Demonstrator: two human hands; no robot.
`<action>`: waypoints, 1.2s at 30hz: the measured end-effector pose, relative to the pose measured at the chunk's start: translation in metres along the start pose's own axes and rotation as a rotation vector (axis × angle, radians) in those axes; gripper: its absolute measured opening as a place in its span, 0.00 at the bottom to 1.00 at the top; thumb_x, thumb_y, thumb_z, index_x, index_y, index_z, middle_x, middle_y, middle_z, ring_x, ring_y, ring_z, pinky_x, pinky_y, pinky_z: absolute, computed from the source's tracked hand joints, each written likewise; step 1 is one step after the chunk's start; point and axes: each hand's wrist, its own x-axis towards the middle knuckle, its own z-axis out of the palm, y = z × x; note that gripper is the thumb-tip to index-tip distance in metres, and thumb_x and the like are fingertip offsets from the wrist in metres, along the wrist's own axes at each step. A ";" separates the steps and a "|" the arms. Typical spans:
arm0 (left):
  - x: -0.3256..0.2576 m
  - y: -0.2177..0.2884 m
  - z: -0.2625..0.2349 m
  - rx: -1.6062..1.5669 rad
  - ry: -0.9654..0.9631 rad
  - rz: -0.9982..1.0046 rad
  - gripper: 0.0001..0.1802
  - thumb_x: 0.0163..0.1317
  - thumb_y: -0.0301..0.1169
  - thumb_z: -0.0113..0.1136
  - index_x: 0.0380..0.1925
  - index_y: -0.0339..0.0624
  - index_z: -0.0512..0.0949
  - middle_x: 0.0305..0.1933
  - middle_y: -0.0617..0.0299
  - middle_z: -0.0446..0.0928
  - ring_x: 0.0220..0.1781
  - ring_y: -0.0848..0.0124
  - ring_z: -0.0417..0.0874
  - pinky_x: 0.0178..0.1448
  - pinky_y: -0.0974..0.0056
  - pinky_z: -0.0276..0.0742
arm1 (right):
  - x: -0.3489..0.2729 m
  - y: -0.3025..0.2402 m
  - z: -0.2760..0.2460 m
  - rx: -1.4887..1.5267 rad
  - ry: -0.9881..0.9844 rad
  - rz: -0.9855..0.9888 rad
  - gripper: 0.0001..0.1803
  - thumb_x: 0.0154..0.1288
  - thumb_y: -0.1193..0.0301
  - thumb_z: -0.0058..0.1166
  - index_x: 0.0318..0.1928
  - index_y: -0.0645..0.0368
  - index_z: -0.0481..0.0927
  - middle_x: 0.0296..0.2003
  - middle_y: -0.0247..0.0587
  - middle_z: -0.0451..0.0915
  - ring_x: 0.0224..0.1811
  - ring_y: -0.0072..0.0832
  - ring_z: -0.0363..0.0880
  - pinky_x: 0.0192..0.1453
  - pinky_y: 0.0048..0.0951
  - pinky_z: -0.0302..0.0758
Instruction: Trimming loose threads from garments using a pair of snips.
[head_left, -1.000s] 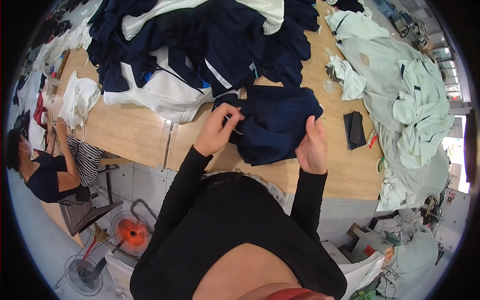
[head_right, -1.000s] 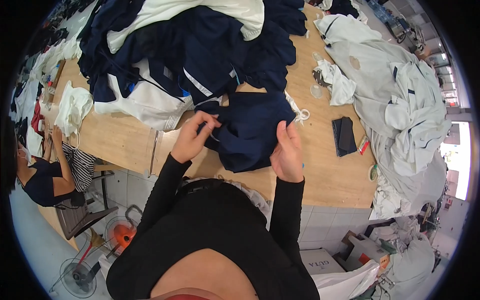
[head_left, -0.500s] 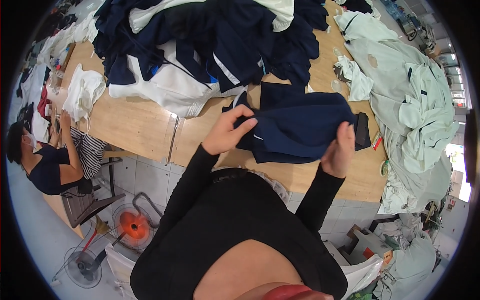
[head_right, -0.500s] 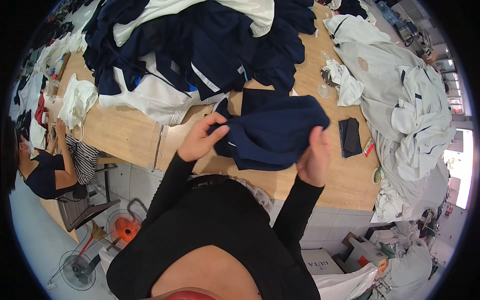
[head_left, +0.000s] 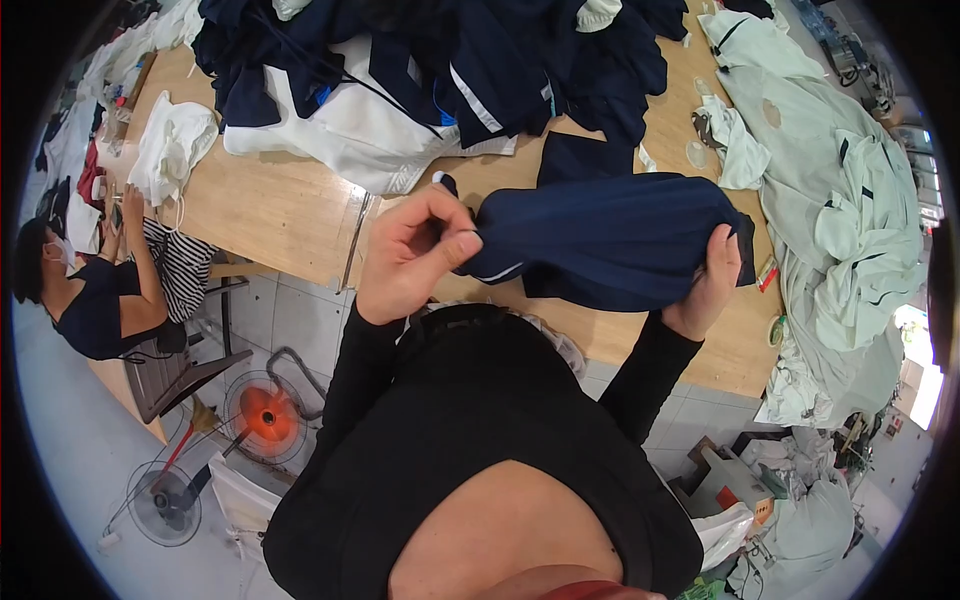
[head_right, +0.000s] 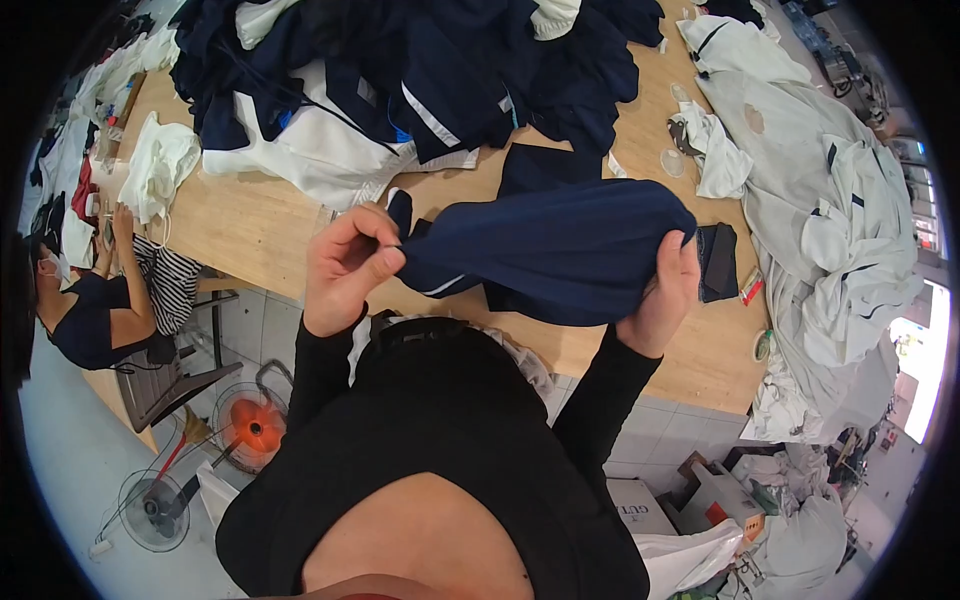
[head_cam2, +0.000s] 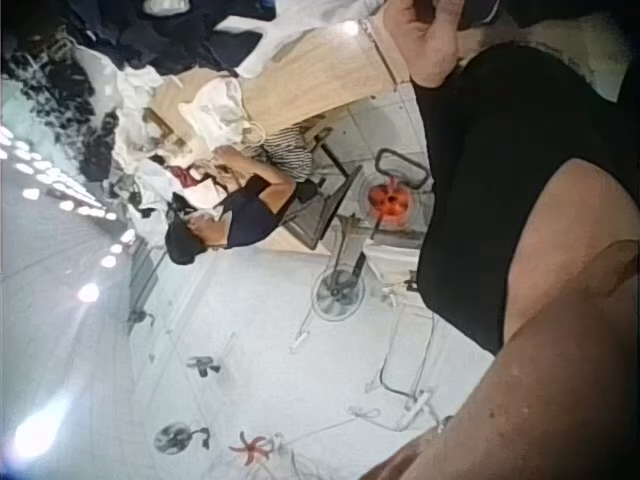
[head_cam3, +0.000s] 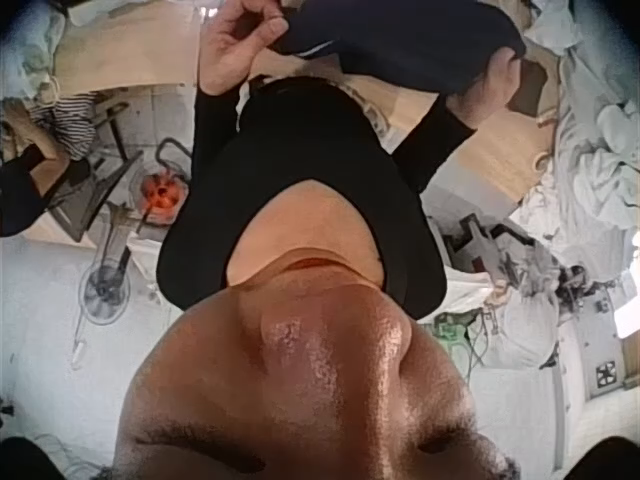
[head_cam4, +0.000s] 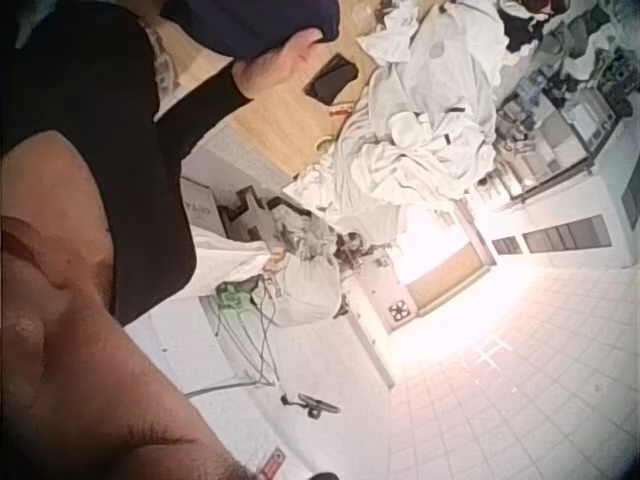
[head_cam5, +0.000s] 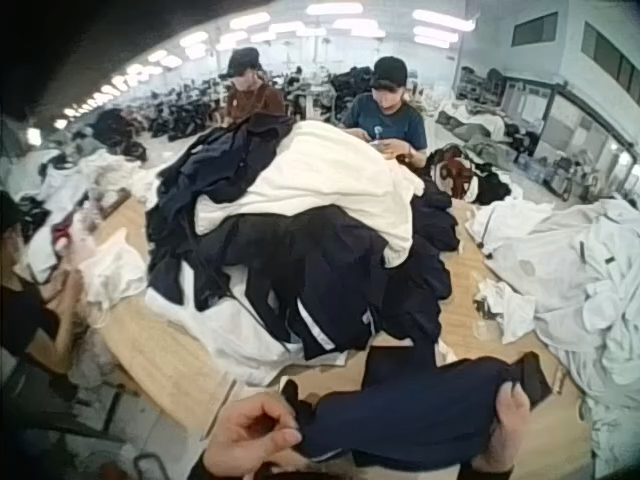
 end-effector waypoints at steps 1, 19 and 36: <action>0.001 -0.005 -0.010 0.176 0.086 0.034 0.05 0.69 0.19 0.70 0.39 0.37 0.81 0.39 0.67 0.80 0.42 0.77 0.77 0.49 0.70 0.73 | -0.008 0.006 0.000 -0.073 0.014 0.047 0.13 0.88 0.67 0.53 0.59 0.63 0.84 0.54 0.41 0.90 0.54 0.26 0.89 0.58 0.27 0.82; -0.014 -0.158 -0.070 1.051 0.354 0.017 0.21 0.66 0.31 0.73 0.58 0.43 0.83 0.54 0.47 0.86 0.59 0.45 0.85 0.64 0.47 0.80 | -0.010 0.121 -0.038 -1.406 -0.098 -0.131 0.23 0.68 0.59 0.72 0.55 0.64 0.87 0.41 0.58 0.89 0.45 0.55 0.90 0.50 0.47 0.86; 0.013 -0.066 -0.097 0.521 0.643 0.113 0.11 0.78 0.21 0.57 0.57 0.36 0.76 0.46 0.60 0.81 0.35 0.74 0.81 0.36 0.69 0.77 | -0.048 0.112 0.036 -1.362 -0.919 -0.396 0.35 0.56 0.55 0.81 0.63 0.51 0.86 0.80 0.50 0.67 0.83 0.60 0.61 0.77 0.62 0.67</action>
